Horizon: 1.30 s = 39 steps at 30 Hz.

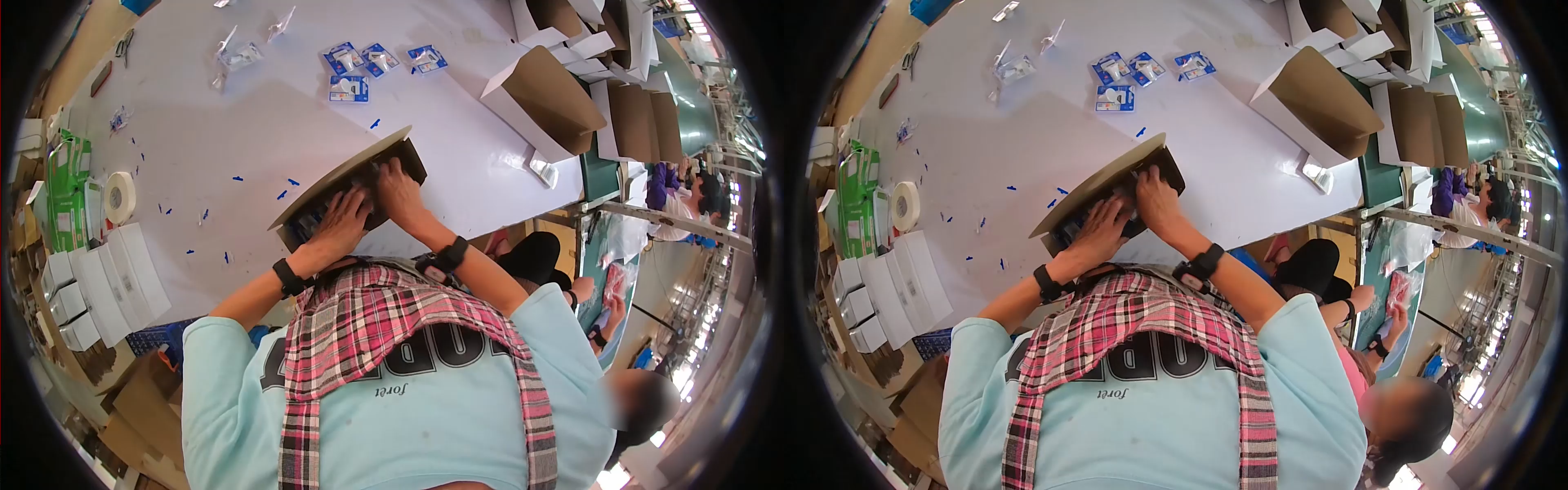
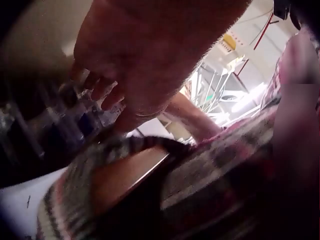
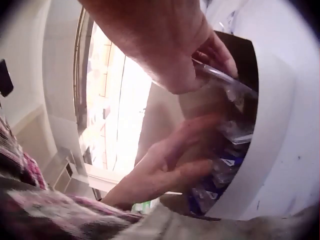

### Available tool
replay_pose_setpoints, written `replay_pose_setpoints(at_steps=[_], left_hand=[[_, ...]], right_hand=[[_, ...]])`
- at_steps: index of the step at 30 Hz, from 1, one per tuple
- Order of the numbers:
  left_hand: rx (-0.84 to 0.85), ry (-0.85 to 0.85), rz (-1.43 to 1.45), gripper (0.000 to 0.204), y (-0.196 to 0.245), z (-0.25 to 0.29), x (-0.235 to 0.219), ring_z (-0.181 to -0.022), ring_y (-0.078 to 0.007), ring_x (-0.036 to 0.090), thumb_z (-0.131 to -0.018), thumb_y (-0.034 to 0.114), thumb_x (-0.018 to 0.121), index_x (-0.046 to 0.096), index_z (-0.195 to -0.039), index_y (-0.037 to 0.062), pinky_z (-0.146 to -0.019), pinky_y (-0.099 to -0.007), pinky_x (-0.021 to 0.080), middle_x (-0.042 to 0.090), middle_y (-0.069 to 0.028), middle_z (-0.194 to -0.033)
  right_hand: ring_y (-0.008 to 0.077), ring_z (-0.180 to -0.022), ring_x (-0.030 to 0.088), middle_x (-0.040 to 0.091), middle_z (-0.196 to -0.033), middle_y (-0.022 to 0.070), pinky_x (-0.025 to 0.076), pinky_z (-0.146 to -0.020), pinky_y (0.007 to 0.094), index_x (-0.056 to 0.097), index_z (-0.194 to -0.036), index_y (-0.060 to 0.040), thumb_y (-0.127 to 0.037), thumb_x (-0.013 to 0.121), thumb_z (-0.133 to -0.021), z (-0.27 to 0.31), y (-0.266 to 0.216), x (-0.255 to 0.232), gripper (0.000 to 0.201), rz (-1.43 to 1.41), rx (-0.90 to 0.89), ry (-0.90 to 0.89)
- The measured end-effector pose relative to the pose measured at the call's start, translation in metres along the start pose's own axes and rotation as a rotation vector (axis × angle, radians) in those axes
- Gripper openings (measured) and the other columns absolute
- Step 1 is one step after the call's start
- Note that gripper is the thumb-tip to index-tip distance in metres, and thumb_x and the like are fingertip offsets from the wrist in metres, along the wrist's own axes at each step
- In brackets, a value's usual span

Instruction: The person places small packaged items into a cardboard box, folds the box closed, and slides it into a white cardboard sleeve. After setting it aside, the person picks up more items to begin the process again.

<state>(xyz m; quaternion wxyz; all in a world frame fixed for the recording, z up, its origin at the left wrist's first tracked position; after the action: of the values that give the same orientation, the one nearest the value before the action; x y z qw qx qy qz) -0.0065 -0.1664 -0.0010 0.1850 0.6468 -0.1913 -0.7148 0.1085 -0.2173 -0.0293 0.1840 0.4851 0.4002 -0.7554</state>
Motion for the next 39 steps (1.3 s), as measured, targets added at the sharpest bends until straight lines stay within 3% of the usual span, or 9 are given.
replay_pose_setpoints(at_steps=[5,8,17,19,23,25,27,30,39], left_hand=[[-0.002,0.030,0.041,0.058,-0.005,0.000,-0.002,-0.126,-0.0360,0.033,-0.071,0.008,0.068,0.043,-0.122,-0.0023,-0.104,-0.0438,0.032,0.035,-0.0206,-0.131],[-0.064,0.049,0.134,0.059,-0.008,-0.001,-0.006,-0.123,-0.0363,0.036,-0.071,0.007,0.068,0.042,-0.123,-0.0017,-0.101,-0.0429,0.036,0.035,-0.0200,-0.130],[-0.062,-0.023,-0.003,0.061,-0.007,-0.011,0.002,-0.121,-0.0349,0.036,-0.073,0.003,0.062,0.038,-0.128,-0.0020,-0.098,-0.0448,0.037,0.031,-0.0184,-0.136],[-0.058,-0.037,0.022,0.059,-0.001,-0.010,-0.003,-0.121,-0.0352,0.036,-0.072,0.000,0.057,0.038,-0.127,-0.0049,-0.097,-0.0453,0.038,0.030,-0.0199,-0.137],[-0.046,-0.129,-0.033,0.058,0.005,-0.011,-0.016,-0.124,-0.0344,0.034,-0.076,0.008,0.061,0.039,-0.129,-0.0015,-0.100,-0.0448,0.035,0.031,-0.0162,-0.139],[-0.051,-0.152,-0.075,0.057,0.004,-0.012,-0.016,-0.124,-0.0344,0.034,-0.076,0.008,0.061,0.039,-0.129,-0.0015,-0.100,-0.0445,0.035,0.031,-0.0164,-0.139],[-0.054,-0.180,-0.099,0.057,0.003,-0.013,-0.014,-0.124,-0.0340,0.034,-0.077,0.008,0.060,0.040,-0.129,-0.0012,-0.099,-0.0443,0.035,0.031,-0.0164,-0.139],[-0.062,-0.188,-0.125,0.056,0.003,-0.012,-0.011,-0.123,-0.0339,0.035,-0.077,0.009,0.060,0.040,-0.129,-0.0009,-0.099,-0.0440,0.036,0.032,-0.0159,-0.139],[-0.085,-0.194,-0.185,0.060,-0.002,-0.008,0.000,-0.122,-0.0331,0.035,-0.074,0.011,0.063,0.040,-0.129,-0.0006,-0.098,-0.0437,0.037,0.031,-0.0150,-0.140]], right_hand=[[0.0408,-0.092,0.058,0.050,-0.100,0.0237,0.051,-0.074,0.0460,0.051,-0.105,0.0040,-0.014,0.058,-0.080,0.006,-0.007,0.006,0.031,-0.101,-0.035,0.068],[0.0407,-0.098,0.056,0.050,-0.111,0.0256,0.048,-0.080,0.0441,0.050,-0.114,0.0048,-0.016,0.057,-0.082,0.007,0.010,-0.002,0.039,-0.396,-0.117,-0.152],[0.0307,-0.089,0.061,0.062,-0.099,0.0208,0.049,-0.077,0.0361,0.056,-0.113,0.0005,-0.021,0.054,-0.087,0.002,0.012,-0.058,0.034,-0.554,-0.319,-0.574],[0.0205,-0.083,0.063,0.065,-0.096,0.0135,0.049,-0.076,0.0305,0.058,-0.112,-0.0001,-0.024,0.050,-0.091,-0.009,0.029,-0.105,0.032,-0.981,-0.035,-0.728],[0.0169,-0.078,0.063,0.066,-0.091,0.0084,0.050,-0.075,0.0291,0.060,-0.110,-0.0009,-0.026,0.053,-0.091,-0.105,0.128,-0.147,0.032,-0.984,0.046,-0.066],[0.0160,-0.080,0.063,0.066,-0.088,0.0087,0.050,-0.076,0.0287,0.061,-0.109,-0.0026,-0.030,0.058,-0.088,-0.147,0.168,-0.140,0.034,-0.498,0.060,0.299],[0.0151,-0.072,0.062,0.065,-0.087,0.0130,0.051,-0.063,0.0260,0.060,-0.103,0.0031,-0.030,0.062,-0.085,-0.195,0.213,-0.096,0.038,-0.471,0.217,0.347],[0.0194,-0.065,0.062,0.063,-0.082,0.0154,0.052,-0.055,0.0298,0.058,-0.100,0.0080,-0.028,0.066,-0.081,-0.214,0.208,-0.072,0.041,-0.741,0.686,0.097],[0.0210,-0.047,0.058,0.060,-0.066,0.0105,0.049,-0.041,0.0308,0.058,-0.074,0.0049,-0.005,0.054,-0.078,-0.235,0.239,-0.017,0.012,-1.363,0.637,0.551]])
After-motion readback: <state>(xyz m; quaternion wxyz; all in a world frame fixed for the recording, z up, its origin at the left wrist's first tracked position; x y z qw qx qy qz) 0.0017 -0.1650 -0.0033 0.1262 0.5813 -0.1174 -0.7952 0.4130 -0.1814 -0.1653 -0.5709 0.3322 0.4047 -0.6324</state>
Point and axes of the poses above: each hand's wrist, its own z-axis away from the middle knuckle, its own x-axis out of the palm, y = z × x, the point moved 6 cm from there along -z, towards the middle knuckle
